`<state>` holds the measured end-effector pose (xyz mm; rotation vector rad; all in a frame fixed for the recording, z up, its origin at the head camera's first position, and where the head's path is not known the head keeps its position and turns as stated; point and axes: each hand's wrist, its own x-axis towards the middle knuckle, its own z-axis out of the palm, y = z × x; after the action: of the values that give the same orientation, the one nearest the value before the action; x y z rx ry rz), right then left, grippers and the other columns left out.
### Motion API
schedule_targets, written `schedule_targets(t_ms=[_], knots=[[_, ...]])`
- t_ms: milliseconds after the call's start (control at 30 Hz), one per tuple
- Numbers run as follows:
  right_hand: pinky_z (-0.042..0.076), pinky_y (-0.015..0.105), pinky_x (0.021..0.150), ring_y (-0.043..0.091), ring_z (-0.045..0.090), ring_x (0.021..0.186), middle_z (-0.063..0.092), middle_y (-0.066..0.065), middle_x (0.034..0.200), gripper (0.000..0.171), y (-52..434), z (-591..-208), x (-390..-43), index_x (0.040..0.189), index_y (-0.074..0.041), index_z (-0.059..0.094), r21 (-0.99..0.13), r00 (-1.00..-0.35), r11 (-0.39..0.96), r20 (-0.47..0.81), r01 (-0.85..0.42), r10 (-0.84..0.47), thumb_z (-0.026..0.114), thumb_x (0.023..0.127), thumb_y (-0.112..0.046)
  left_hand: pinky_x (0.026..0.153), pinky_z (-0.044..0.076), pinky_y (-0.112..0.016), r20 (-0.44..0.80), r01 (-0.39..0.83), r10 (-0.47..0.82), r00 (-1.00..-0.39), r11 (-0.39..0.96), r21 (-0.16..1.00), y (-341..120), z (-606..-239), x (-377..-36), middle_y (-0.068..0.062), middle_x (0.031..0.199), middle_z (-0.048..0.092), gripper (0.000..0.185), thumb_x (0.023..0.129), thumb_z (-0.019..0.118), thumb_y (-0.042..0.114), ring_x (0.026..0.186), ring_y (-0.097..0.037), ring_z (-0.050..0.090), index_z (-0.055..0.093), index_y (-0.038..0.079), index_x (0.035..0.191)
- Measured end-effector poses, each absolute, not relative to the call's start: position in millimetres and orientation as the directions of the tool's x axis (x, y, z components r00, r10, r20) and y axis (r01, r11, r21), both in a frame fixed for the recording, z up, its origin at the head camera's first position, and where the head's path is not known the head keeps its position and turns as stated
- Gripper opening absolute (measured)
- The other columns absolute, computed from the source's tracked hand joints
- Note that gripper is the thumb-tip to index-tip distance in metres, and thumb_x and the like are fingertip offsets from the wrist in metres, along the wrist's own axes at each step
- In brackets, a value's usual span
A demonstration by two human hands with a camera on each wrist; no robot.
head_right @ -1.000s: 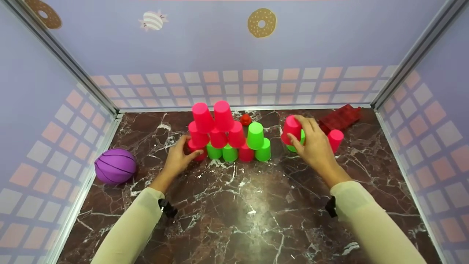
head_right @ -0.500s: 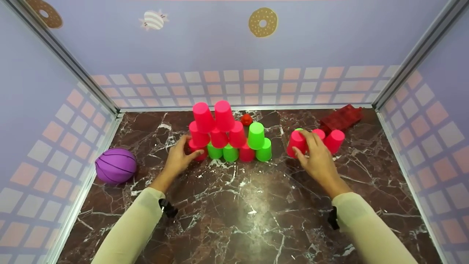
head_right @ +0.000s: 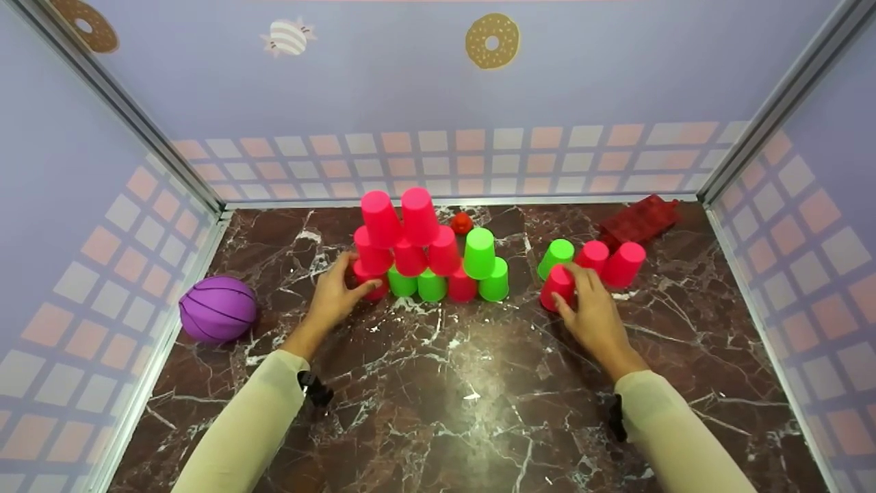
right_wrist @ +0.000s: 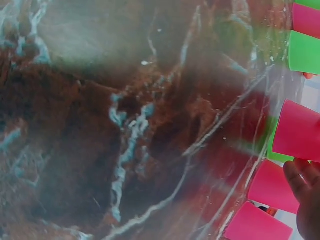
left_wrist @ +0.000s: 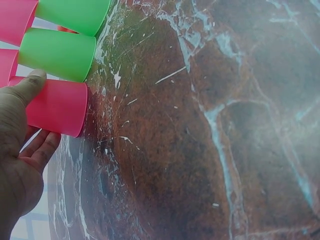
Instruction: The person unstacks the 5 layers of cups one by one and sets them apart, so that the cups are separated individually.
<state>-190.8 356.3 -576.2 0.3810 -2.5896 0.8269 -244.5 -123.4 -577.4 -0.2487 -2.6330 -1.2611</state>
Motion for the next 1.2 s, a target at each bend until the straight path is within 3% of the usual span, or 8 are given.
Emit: schedule_targets(t_ms=[267,667,867,1200], knots=[[0.052,0.067,0.105,0.052,0.065,0.123,0.063,0.033,0.134,0.06,358.0,-581.0,-189.0,0.145,0.008,0.055,-0.529,-0.904,0.774,0.409,-0.348,-0.127,0.083,0.093,0.004,0.105,0.062,-0.052,0.278,0.255,0.061,-0.959,0.617,0.744,-122.3,-578.7,-245.4,-0.021,0.126,0.077,0.057,0.088,0.093,0.025,0.118,-0.038,0.076,0.064,0.005,0.133],[0.051,0.069,0.108,0.053,0.064,0.127,0.061,0.034,0.137,0.061,360.2,-582.7,-188.4,0.147,0.01,0.051,-0.527,-0.914,0.782,0.383,-0.332,-0.13,0.083,0.095,0.001,0.1,0.062,-0.055,0.295,0.264,0.057,-0.954,0.628,0.732,-122.6,-581.1,-244.2,-0.022,0.122,0.078,0.057,0.087,0.094,0.024,0.112,-0.04,0.077,0.064,0.003,0.132],[0.051,0.071,0.109,0.053,0.063,0.128,0.06,0.035,0.14,0.063,360.0,-578.9,-188.3,0.149,0.01,0.049,-0.527,-0.926,0.789,0.355,-0.315,-0.132,0.083,0.097,-0.003,0.104,0.061,-0.054,0.286,0.26,0.062,-0.956,0.63,0.732,-123.1,-581.9,-244.4,-0.021,0.124,0.078,0.057,0.088,0.094,0.024,0.116,-0.039,0.076,0.064,0.004,0.132],[0.052,0.068,0.106,0.052,0.064,0.127,0.061,0.033,0.141,0.066,361.0,-568.9,-191.3,0.149,0.009,0.051,-0.518,-0.903,0.779,0.407,-0.354,-0.14,0.086,0.096,-0.008,0.104,0.061,-0.053,0.261,0.237,0.056,-0.964,0.627,0.742,-123.8,-580.9,-245.7,-0.021,0.125,0.077,0.058,0.088,0.094,0.024,0.116,-0.039,0.076,0.063,0.005,0.133]])
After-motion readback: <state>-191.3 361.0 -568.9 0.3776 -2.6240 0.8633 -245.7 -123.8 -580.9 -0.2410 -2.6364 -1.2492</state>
